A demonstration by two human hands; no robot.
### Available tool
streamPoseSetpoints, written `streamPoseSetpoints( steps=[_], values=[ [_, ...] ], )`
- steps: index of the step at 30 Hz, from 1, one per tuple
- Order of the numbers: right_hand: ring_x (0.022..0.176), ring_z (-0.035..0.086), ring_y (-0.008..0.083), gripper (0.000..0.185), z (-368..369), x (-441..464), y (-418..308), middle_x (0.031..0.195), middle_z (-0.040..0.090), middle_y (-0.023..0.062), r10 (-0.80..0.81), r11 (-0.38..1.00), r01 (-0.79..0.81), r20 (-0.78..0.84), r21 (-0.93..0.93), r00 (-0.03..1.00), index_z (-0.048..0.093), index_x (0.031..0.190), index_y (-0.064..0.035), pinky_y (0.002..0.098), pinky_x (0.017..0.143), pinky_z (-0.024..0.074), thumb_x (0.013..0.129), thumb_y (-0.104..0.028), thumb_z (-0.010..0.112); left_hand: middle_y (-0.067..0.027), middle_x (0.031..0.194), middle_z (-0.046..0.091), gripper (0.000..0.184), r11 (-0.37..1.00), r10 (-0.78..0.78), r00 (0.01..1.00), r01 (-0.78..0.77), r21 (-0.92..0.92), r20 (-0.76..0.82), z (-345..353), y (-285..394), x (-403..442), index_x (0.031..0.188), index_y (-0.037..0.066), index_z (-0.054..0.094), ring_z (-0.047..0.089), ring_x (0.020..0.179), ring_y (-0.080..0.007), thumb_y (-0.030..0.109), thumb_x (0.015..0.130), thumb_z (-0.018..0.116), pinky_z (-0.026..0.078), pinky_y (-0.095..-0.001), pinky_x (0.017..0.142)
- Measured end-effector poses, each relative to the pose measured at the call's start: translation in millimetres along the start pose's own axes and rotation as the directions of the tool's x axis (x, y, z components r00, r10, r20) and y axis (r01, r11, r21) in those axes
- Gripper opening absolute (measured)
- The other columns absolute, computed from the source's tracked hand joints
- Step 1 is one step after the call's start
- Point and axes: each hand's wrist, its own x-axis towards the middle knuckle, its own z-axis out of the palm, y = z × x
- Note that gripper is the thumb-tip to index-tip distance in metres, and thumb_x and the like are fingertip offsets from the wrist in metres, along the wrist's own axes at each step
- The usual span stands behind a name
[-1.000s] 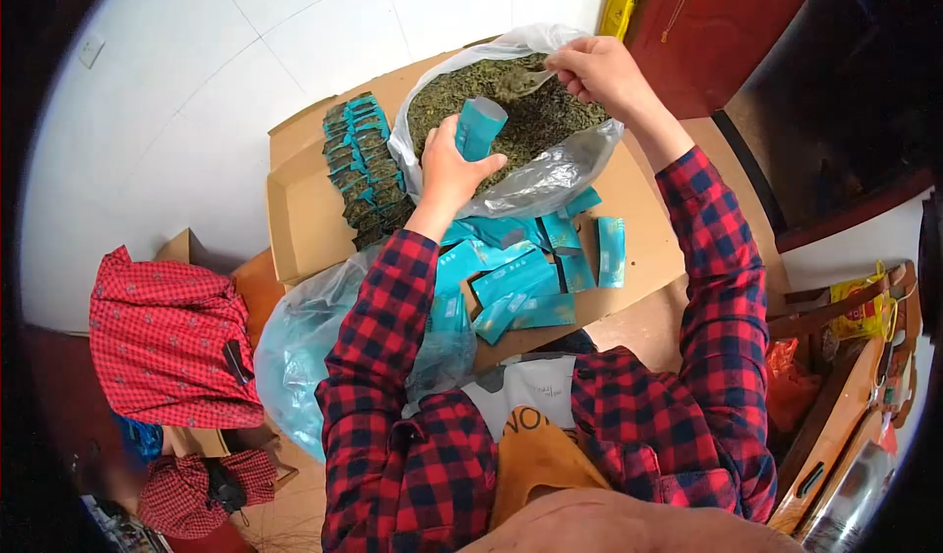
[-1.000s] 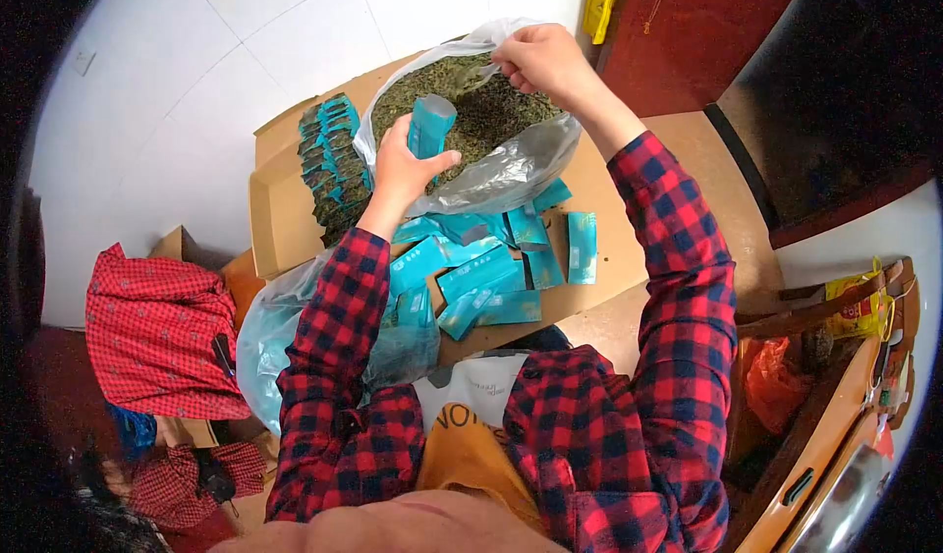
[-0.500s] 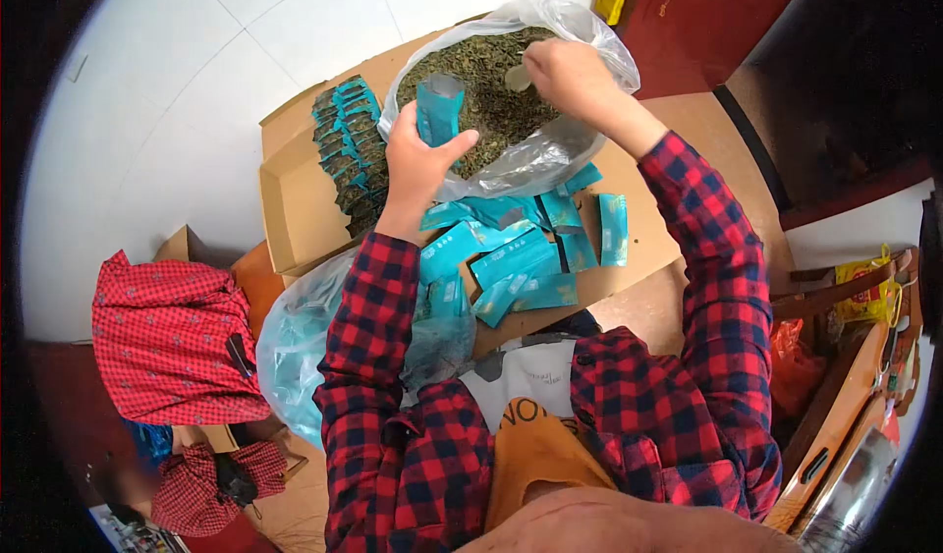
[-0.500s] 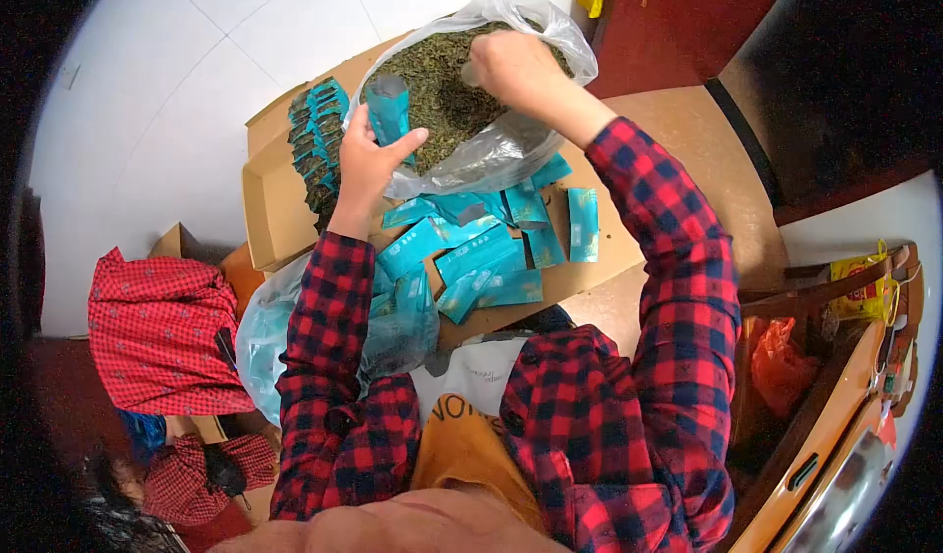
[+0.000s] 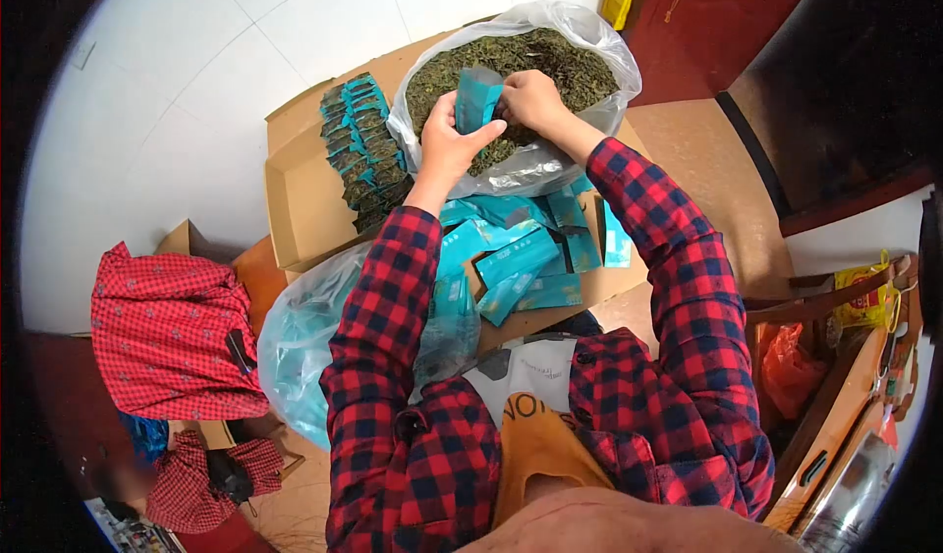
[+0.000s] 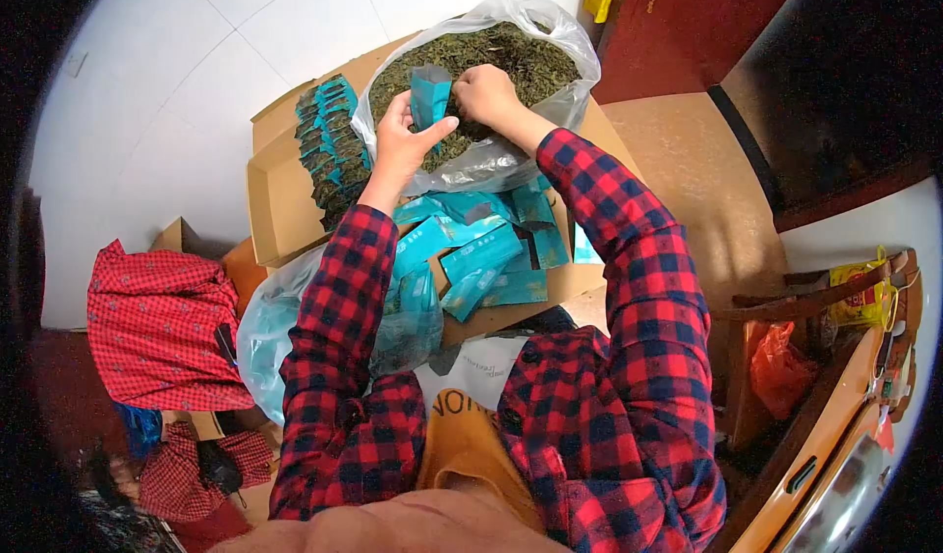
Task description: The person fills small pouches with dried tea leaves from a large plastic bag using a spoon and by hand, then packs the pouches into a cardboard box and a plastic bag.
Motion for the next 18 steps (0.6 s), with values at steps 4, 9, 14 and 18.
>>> streamPoseSetpoints(
  steps=[4, 9, 14, 18],
  values=[
    [0.06, 0.065, 0.0191, 0.017, -25, 0, -7, 0.07, 0.067, 0.0098, 0.179, 0.95, -0.184, 0.044, 0.253, 0.983, 0.069, 0.081, 0.0008, 0.0315, 0.056, 0.0535, 0.086, -0.013, 0.06, -0.0042, 0.107, 0.064, 0.066, 0.999, 0.018, 1.0, -0.017, 0.048, -0.008, -5, -4, 0, 0.124, 0.003, 0.054, 0.06, 0.094, -0.0121, 0.024, 0.071, 0.088, 0.05, -0.0285, 0.085],
    [0.055, 0.057, 0.0099, 0.017, -72, -6, -25, 0.069, 0.063, 0.0038, 0.175, 0.915, -0.165, 0.006, 0.368, 0.985, 0.068, 0.084, 0.0008, 0.0241, 0.05, 0.0488, 0.089, -0.015, 0.064, -0.0039, 0.106, 0.063, 0.066, 0.99, 0.057, 0.997, -0.05, 0.132, -0.046, -4, -9, -3, 0.123, 0.003, 0.054, 0.059, 0.095, -0.0127, 0.024, 0.071, 0.088, 0.049, -0.0291, 0.085],
    [0.057, 0.057, 0.007, 0.02, -108, -13, -50, 0.069, 0.062, 0.0018, 0.089, 0.926, -0.072, -0.029, 0.37, 0.996, 0.067, 0.084, 0.0014, 0.0231, 0.05, 0.0483, 0.089, -0.018, 0.064, -0.0142, 0.108, 0.061, 0.069, 0.944, 0.147, 0.985, -0.111, 0.31, -0.095, 2, -22, 1, 0.119, 0.002, 0.055, 0.06, 0.101, -0.0272, 0.024, 0.064, 0.089, 0.048, -0.0392, 0.088],
    [0.057, 0.061, 0.015, 0.019, -108, -28, -80, 0.068, 0.063, 0.0045, -0.002, 0.973, 0.021, -0.082, 0.232, 0.997, 0.068, 0.084, -0.0005, 0.0254, 0.053, 0.0497, 0.09, -0.019, 0.064, -0.0167, 0.109, 0.059, 0.07, 0.918, 0.18, 0.978, -0.128, 0.375, -0.108, 9, -15, 3, 0.119, 0.002, 0.055, 0.058, 0.104, -0.032, 0.025, 0.062, 0.088, 0.047, -0.0425, 0.09]
  ],
)
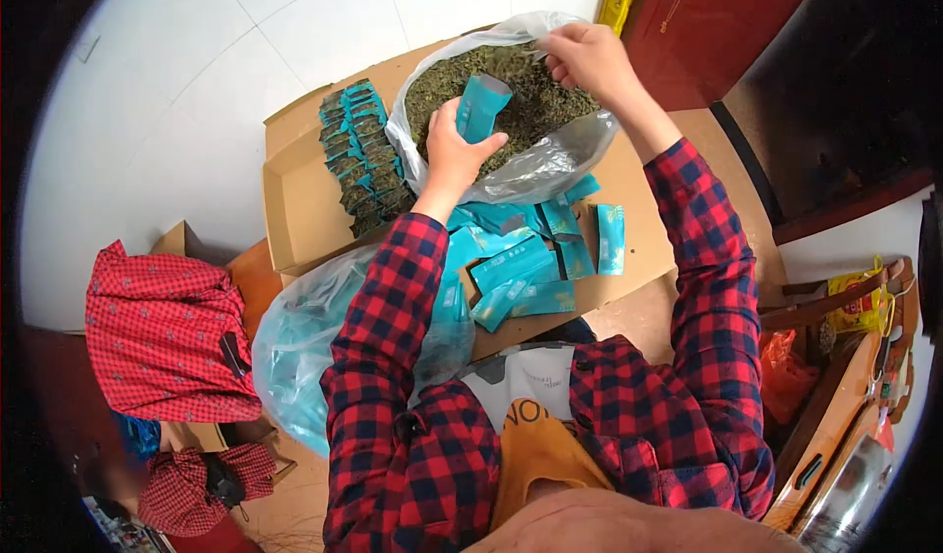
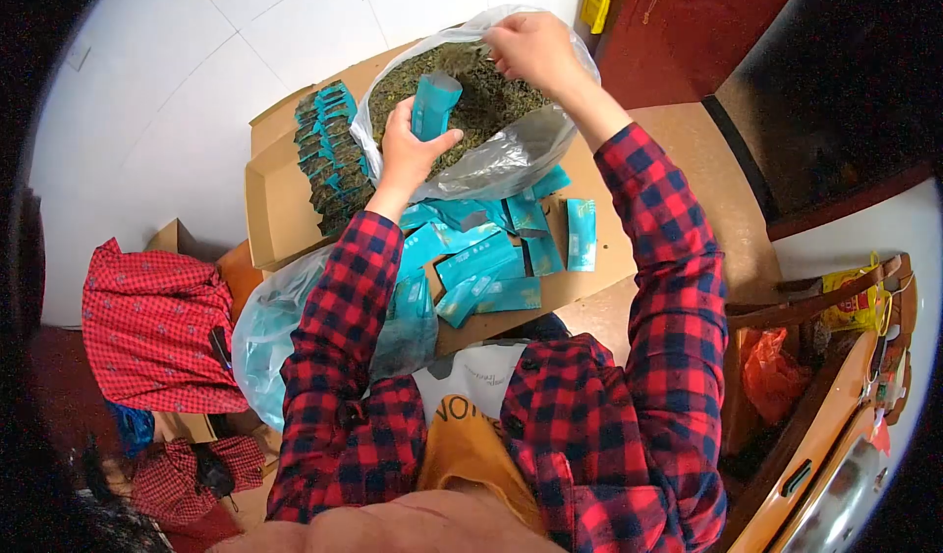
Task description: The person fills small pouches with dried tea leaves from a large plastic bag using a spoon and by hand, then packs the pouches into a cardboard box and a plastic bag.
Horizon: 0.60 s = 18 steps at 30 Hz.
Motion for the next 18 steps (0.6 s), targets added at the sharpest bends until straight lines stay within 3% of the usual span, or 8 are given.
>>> streamPoseSetpoints(
  steps=[1, 2, 3, 8, 12, 15, 18],
  values=[
    [0.057, 0.061, 0.015, 0.019, 5, -4, 4, 0.068, 0.063, 0.0045, -0.005, 1.0, 0.005, -0.003, 0.001, 1.0, 0.068, 0.084, -0.0005, 0.0254, 0.053, 0.0497, 0.09, -0.019, 0.064, -0.0167, 0.108, 0.059, 0.07, 1.0, 0.014, 1.0, -0.013, 0.016, -0.007, 0, 4, -1, 0.119, 0.002, 0.055, 0.058, 0.104, -0.0324, 0.025, 0.062, 0.088, 0.047, -0.0427, 0.09],
    [0.061, 0.063, 0.0224, 0.019, 13, -7, 13, 0.07, 0.064, 0.0087, -0.393, 0.873, 0.368, -0.014, -0.32, 0.92, 0.067, 0.085, -0.001, 0.0302, 0.056, 0.0508, 0.09, -0.019, 0.064, -0.0168, 0.108, 0.059, 0.07, 0.999, 0.026, 1.0, -0.026, 0.033, -0.014, 0, 7, -1, 0.119, 0.002, 0.055, 0.058, 0.103, -0.0328, 0.025, 0.062, 0.088, 0.047, -0.0428, 0.089],
    [0.065, 0.065, 0.0299, 0.018, 18, -10, 20, 0.072, 0.065, 0.013, -0.702, 0.53, 0.61, 0.099, -0.588, 0.705, 0.067, 0.086, -0.0015, 0.035, 0.059, 0.0519, 0.09, -0.019, 0.063, -0.0168, 0.108, 0.059, 0.07, 0.999, 0.029, 0.999, -0.029, 0.035, -0.015, -1, 10, 0, 0.119, 0.002, 0.055, 0.058, 0.103, -0.0328, 0.025, 0.062, 0.088, 0.047, -0.0428, 0.089],
    [0.077, 0.063, 0.0398, 0.017, 19, -37, -4, 0.079, 0.064, 0.0202, -0.738, 0.408, 0.697, 0.237, -0.589, 0.632, 0.066, 0.087, -0.0017, 0.0449, 0.066, 0.0511, 0.089, -0.018, 0.06, -0.0163, 0.108, 0.059, 0.068, 0.999, 0.006, 1.0, -0.006, 0.038, -0.005, -3, -1, 1, 0.117, 0.002, 0.055, 0.059, 0.101, -0.0318, 0.024, 0.062, 0.089, 0.048, -0.042, 0.088],
    [0.078, 0.064, 0.0405, 0.018, 7, -8, 15, 0.08, 0.065, 0.0213, -0.65, 0.543, 0.513, 0.054, -0.665, 0.758, 0.064, 0.085, -0.0006, 0.0497, 0.067, 0.0498, 0.089, -0.017, 0.056, -0.012, 0.104, 0.061, 0.065, 0.995, -0.042, 0.999, 0.042, -0.089, 0.0, -14, -11, -1, 0.116, 0.001, 0.055, 0.061, 0.095, -0.0253, 0.023, 0.065, 0.089, 0.049, -0.0381, 0.083],
    [0.077, 0.066, 0.0401, 0.015, 21, 8, 55, 0.08, 0.067, 0.0197, -0.484, 0.503, 0.468, 0.212, -0.727, 0.849, 0.065, 0.079, -0.0022, 0.0482, 0.068, 0.0537, 0.083, -0.015, 0.058, -0.0082, 0.1, 0.063, 0.062, 0.977, -0.071, 0.997, 0.069, -0.202, -0.001, -24, 2, -1, 0.116, 0.0, 0.055, 0.062, 0.089, -0.019, 0.02, 0.068, 0.088, 0.051, -0.0339, 0.079],
    [0.077, 0.065, 0.041, 0.019, 44, 26, 92, 0.079, 0.066, 0.0212, -0.428, 0.526, 0.402, 0.175, -0.749, 0.887, 0.066, 0.082, -0.001, 0.0498, 0.069, 0.0527, 0.086, -0.016, 0.055, -0.0033, 0.096, 0.063, 0.06, 0.938, -0.111, 0.993, 0.117, -0.327, 0.037, -31, 10, -5, 0.118, -0.001, 0.054, 0.06, 0.083, -0.0108, 0.017, 0.071, 0.087, 0.051, -0.0278, 0.075]
  ],
)
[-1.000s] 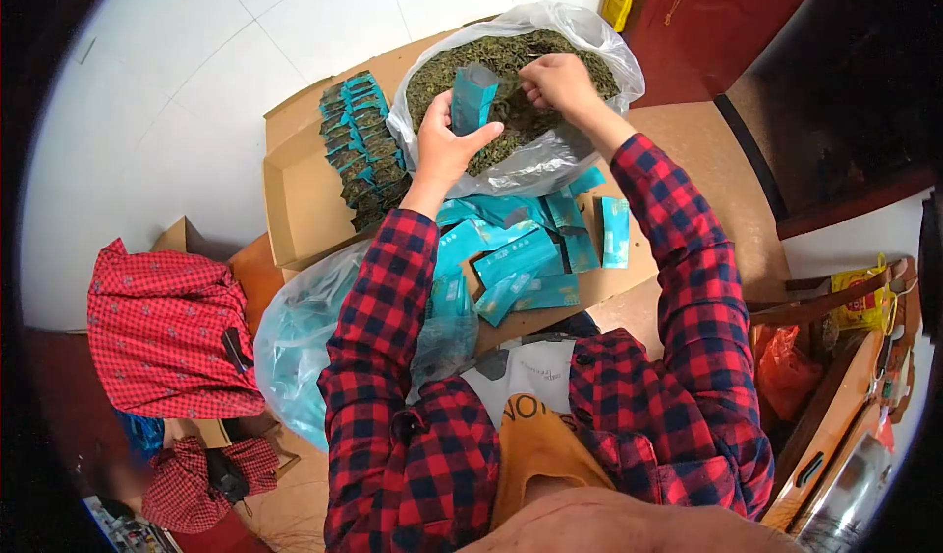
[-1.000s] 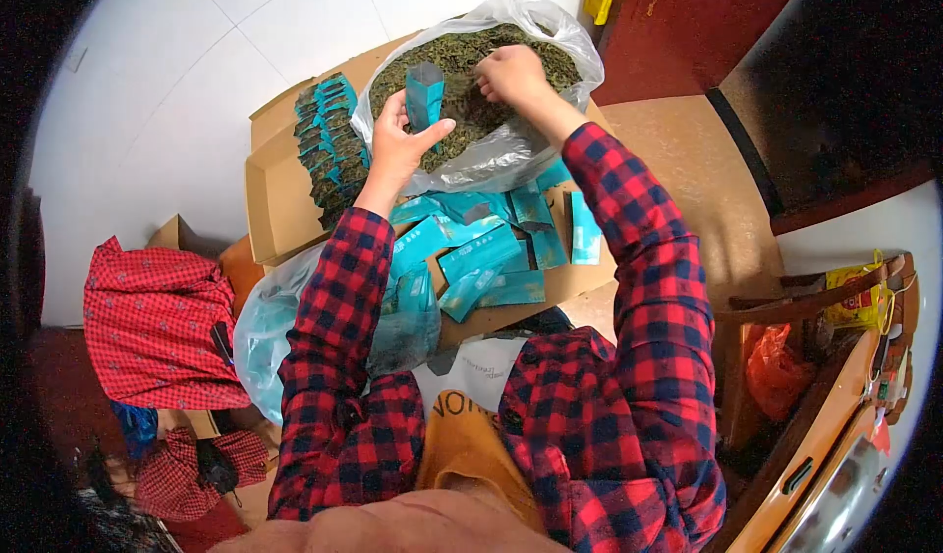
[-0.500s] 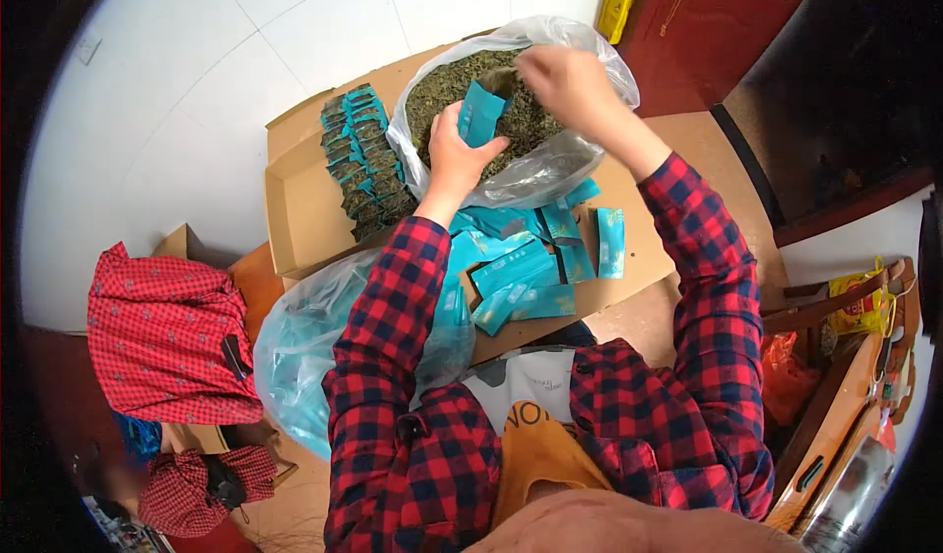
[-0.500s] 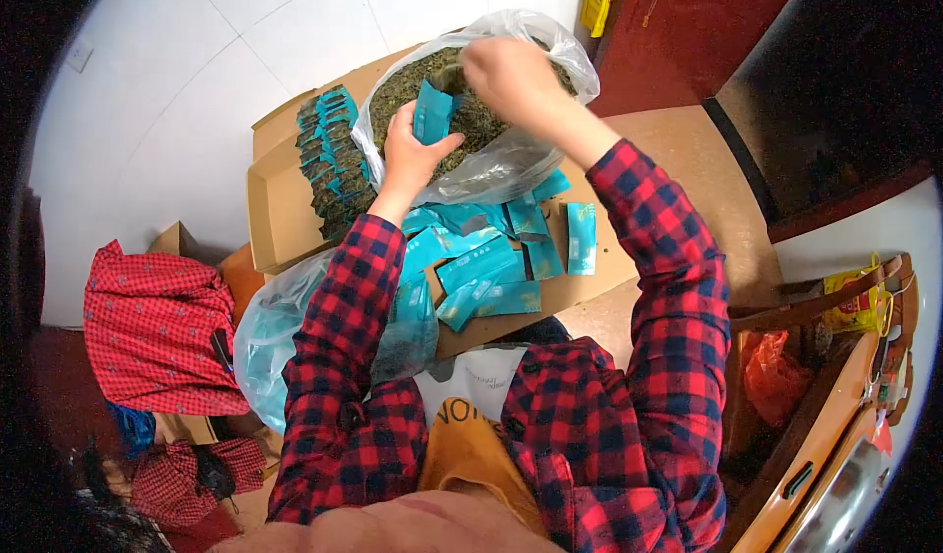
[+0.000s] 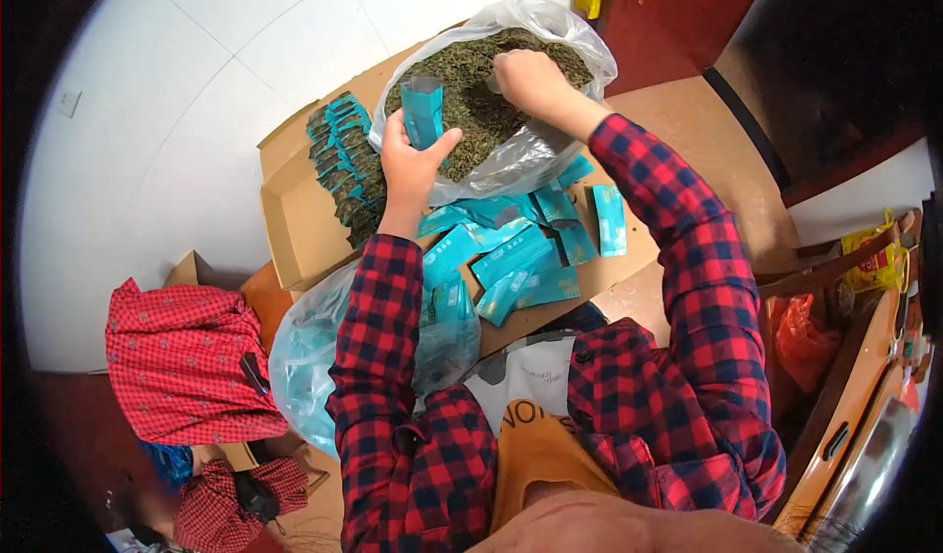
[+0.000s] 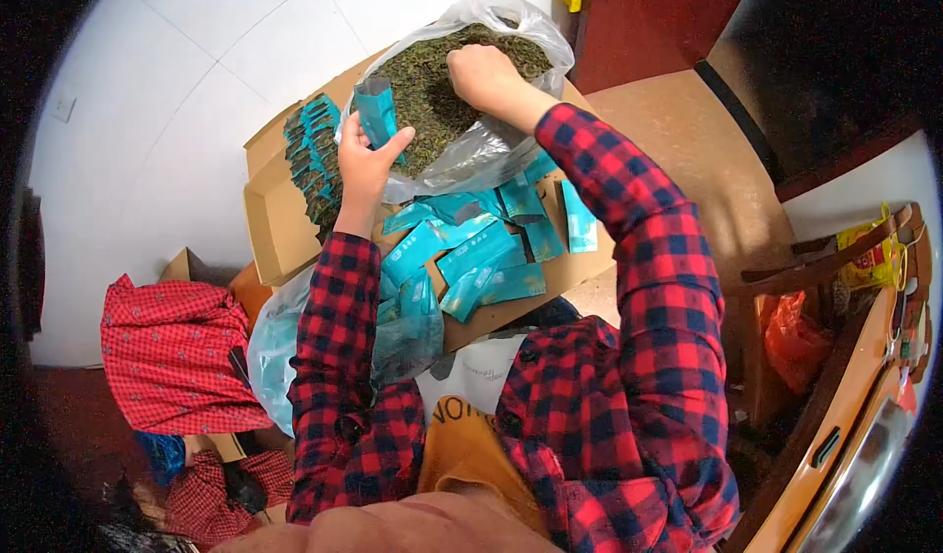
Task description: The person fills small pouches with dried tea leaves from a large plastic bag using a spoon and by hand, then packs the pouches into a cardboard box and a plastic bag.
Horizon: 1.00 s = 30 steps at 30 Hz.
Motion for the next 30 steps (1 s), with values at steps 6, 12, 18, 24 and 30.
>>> streamPoseSetpoints(
  steps=[6, 12, 18, 24, 30],
  values=[
    [0.077, 0.065, 0.0436, 0.024, 43, 8, -28, 0.078, 0.065, 0.026, 0.139, 0.984, -0.156, 0.175, 0.087, 0.975, 0.068, 0.083, 0.0021, 0.0504, 0.072, 0.0536, 0.085, -0.017, 0.054, -0.0029, 0.097, 0.064, 0.06, 0.998, -0.059, 0.998, 0.059, -0.01, -0.013, 3, -10, -3, 0.119, 0.0, 0.053, 0.06, 0.083, -0.0092, 0.014, 0.071, 0.087, 0.051, -0.0263, 0.074],
    [0.071, 0.07, 0.0324, 0.022, 34, 5, -39, 0.078, 0.07, 0.0201, 0.349, 0.775, -0.445, 0.282, 0.449, 0.894, 0.07, 0.078, 0.0027, 0.0422, 0.065, 0.0559, 0.083, -0.014, 0.056, -0.0036, 0.1, 0.064, 0.061, 0.998, -0.047, 0.998, 0.048, -0.046, 0.033, 20, -20, 8, 0.12, 0.0, 0.051, 0.06, 0.084, -0.0096, 0.014, 0.072, 0.086, 0.051, -0.0268, 0.076],
    [0.063, 0.068, 0.0186, 0.019, 14, 7, -19, 0.07, 0.069, 0.0114, 0.445, 0.365, -0.619, 0.454, 0.696, 0.772, 0.07, 0.078, 0.0012, 0.0322, 0.054, 0.0536, 0.084, -0.014, 0.06, -0.0042, 0.103, 0.063, 0.061, 0.982, -0.026, 0.995, 0.042, -0.182, 0.091, 26, -14, 10, 0.12, 0.0, 0.052, 0.06, 0.088, -0.0105, 0.016, 0.072, 0.087, 0.051, -0.0269, 0.08],
    [0.057, 0.06, 0.0117, 0.016, -29, 5, 3, 0.07, 0.065, 0.0052, 0.468, 0.263, -0.534, 0.377, 0.804, 0.799, 0.068, 0.082, 0.0004, 0.0259, 0.05, 0.0497, 0.086, -0.015, 0.064, -0.0098, 0.108, 0.061, 0.066, 0.995, 0.024, 1.0, -0.024, 0.098, 0.009, 20, -29, 8, 0.12, 0.0, 0.053, 0.06, 0.097, -0.0199, 0.02, 0.068, 0.088, 0.05, -0.0343, 0.086],
    [0.058, 0.057, 0.009, 0.018, -78, 9, 4, 0.071, 0.063, 0.0024, 0.451, 0.319, -0.482, 0.316, 0.816, 0.835, 0.068, 0.085, 0.0008, 0.024, 0.051, 0.0483, 0.088, -0.017, 0.064, -0.0153, 0.111, 0.059, 0.068, 0.926, 0.161, 0.986, -0.138, 0.352, -0.037, 28, -27, 8, 0.12, 0.001, 0.054, 0.059, 0.102, -0.0294, 0.022, 0.065, 0.087, 0.047, -0.0403, 0.09]
  ],
)
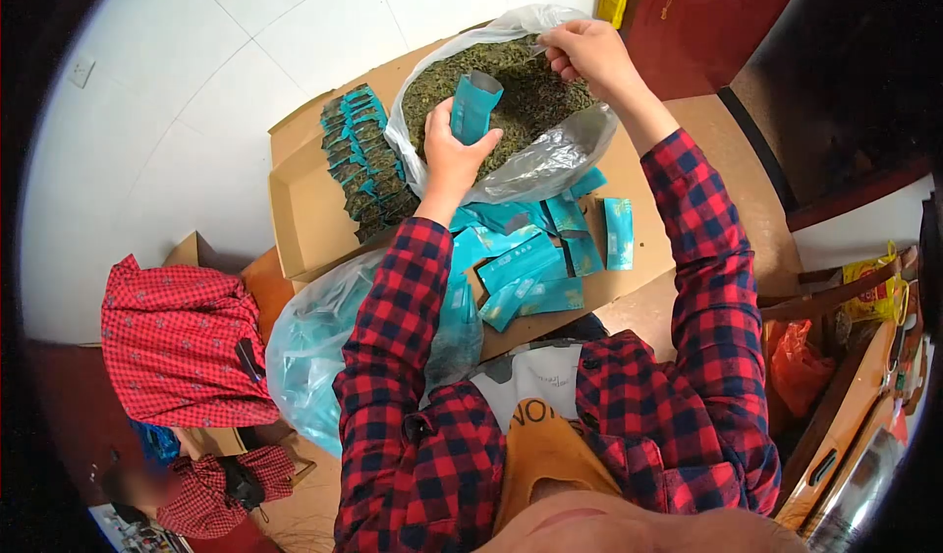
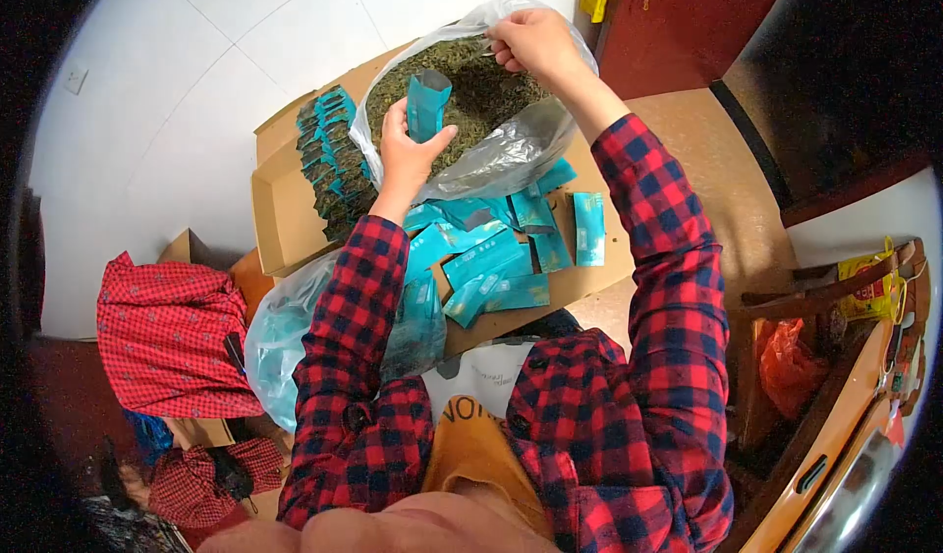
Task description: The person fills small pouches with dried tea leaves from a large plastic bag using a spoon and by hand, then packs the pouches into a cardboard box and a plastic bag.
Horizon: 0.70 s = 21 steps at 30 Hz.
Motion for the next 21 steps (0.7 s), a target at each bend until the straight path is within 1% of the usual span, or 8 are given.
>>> streamPoseSetpoints(
  steps=[4, 5, 6, 11, 14, 15, 18, 21],
  values=[
    [0.058, 0.061, 0.0138, 0.015, 17, -16, -5, 0.07, 0.063, 0.0031, -0.203, 0.942, 0.196, 0.003, -0.274, 0.979, 0.069, 0.087, -0.0028, 0.0271, 0.052, 0.0495, 0.089, -0.017, 0.064, -0.0167, 0.111, 0.058, 0.067, 0.998, 0.03, 0.999, -0.029, 0.05, -0.02, 4, 7, 1, 0.119, 0.001, 0.055, 0.058, 0.103, -0.032, 0.022, 0.064, 0.087, 0.046, -0.0411, 0.091],
    [0.061, 0.063, 0.0197, 0.014, 26, -22, 4, 0.071, 0.064, 0.0062, -0.577, 0.672, 0.525, 0.075, -0.523, 0.813, 0.068, 0.087, -0.0042, 0.0309, 0.054, 0.0508, 0.089, -0.017, 0.063, -0.0168, 0.112, 0.058, 0.068, 0.998, 0.02, 1.0, -0.019, 0.053, -0.019, 5, 8, 1, 0.119, 0.0, 0.055, 0.058, 0.104, -0.032, 0.023, 0.064, 0.088, 0.046, -0.0409, 0.092],
    [0.063, 0.065, 0.0255, 0.013, 33, -31, 5, 0.072, 0.065, 0.0093, -0.818, 0.237, 0.693, 0.245, -0.681, 0.521, 0.068, 0.087, -0.0056, 0.0347, 0.056, 0.0521, 0.089, -0.017, 0.063, -0.0169, 0.112, 0.058, 0.069, 0.998, 0.011, 1.0, -0.01, 0.056, -0.02, 5, 6, 1, 0.119, 0.0, 0.055, 0.057, 0.104, -0.0319, 0.024, 0.063, 0.088, 0.046, -0.0406, 0.092],
    [0.07, 0.065, 0.0351, 0.01, 33, -61, -17, 0.079, 0.066, 0.0156, -0.82, 0.152, 0.704, 0.309, -0.694, 0.482, 0.066, 0.086, -0.006, 0.0429, 0.062, 0.0527, 0.087, -0.015, 0.061, -0.0127, 0.108, 0.06, 0.066, 0.994, -0.032, 0.999, 0.035, -0.108, 0.033, 1, -7, 0, 0.119, 0.0, 0.054, 0.06, 0.098, -0.0256, 0.02, 0.067, 0.088, 0.049, -0.0362, 0.088],
    [0.071, 0.066, 0.0378, 0.014, 19, -39, -11, 0.078, 0.066, 0.0181, -0.773, 0.278, 0.56, 0.164, -0.78, 0.613, 0.065, 0.082, -0.0026, 0.0469, 0.063, 0.0523, 0.083, -0.016, 0.062, -0.0068, 0.103, 0.062, 0.06, 0.882, -0.097, 0.987, 0.146, -0.449, 0.131, -13, 9, -4, 0.119, -0.001, 0.052, 0.062, 0.089, -0.0164, 0.014, 0.072, 0.086, 0.051, -0.0299, 0.081],
    [0.071, 0.066, 0.0378, 0.014, 18, -35, -4, 0.078, 0.066, 0.0181, -0.765, 0.288, 0.554, 0.161, -0.781, 0.624, 0.065, 0.082, -0.0026, 0.0469, 0.063, 0.0523, 0.083, -0.016, 0.062, -0.0068, 0.103, 0.062, 0.06, 0.88, -0.107, 0.984, 0.16, -0.447, 0.142, -18, 12, -6, 0.119, -0.001, 0.052, 0.062, 0.089, -0.0164, 0.014, 0.072, 0.086, 0.051, -0.0299, 0.081],
    [0.072, 0.066, 0.0391, 0.018, 19, -30, 18, 0.076, 0.066, 0.0198, -0.458, 0.22, 0.443, 0.309, -0.869, 0.834, 0.066, 0.077, -0.001, 0.0481, 0.065, 0.0526, 0.079, -0.019, 0.062, -0.0029, 0.099, 0.063, 0.055, 0.926, -0.079, 0.99, 0.117, -0.359, 0.118, -28, 16, -12, 0.119, -0.001, 0.051, 0.061, 0.084, -0.0103, 0.01, 0.075, 0.083, 0.051, -0.026, 0.076],
    [0.078, 0.068, 0.0384, 0.015, 32, -37, 32, 0.08, 0.068, 0.0205, -0.291, 0.203, 0.454, 0.39, -0.867, 0.874, 0.069, 0.078, -0.0029, 0.0469, 0.069, 0.0548, 0.078, -0.014, 0.059, -0.0036, 0.099, 0.064, 0.056, 0.897, -0.177, 0.967, 0.234, -0.376, 0.181, -27, 21, -20, 0.119, -0.002, 0.051, 0.061, 0.086, -0.0107, 0.011, 0.075, 0.084, 0.051, -0.0264, 0.077]
  ],
)
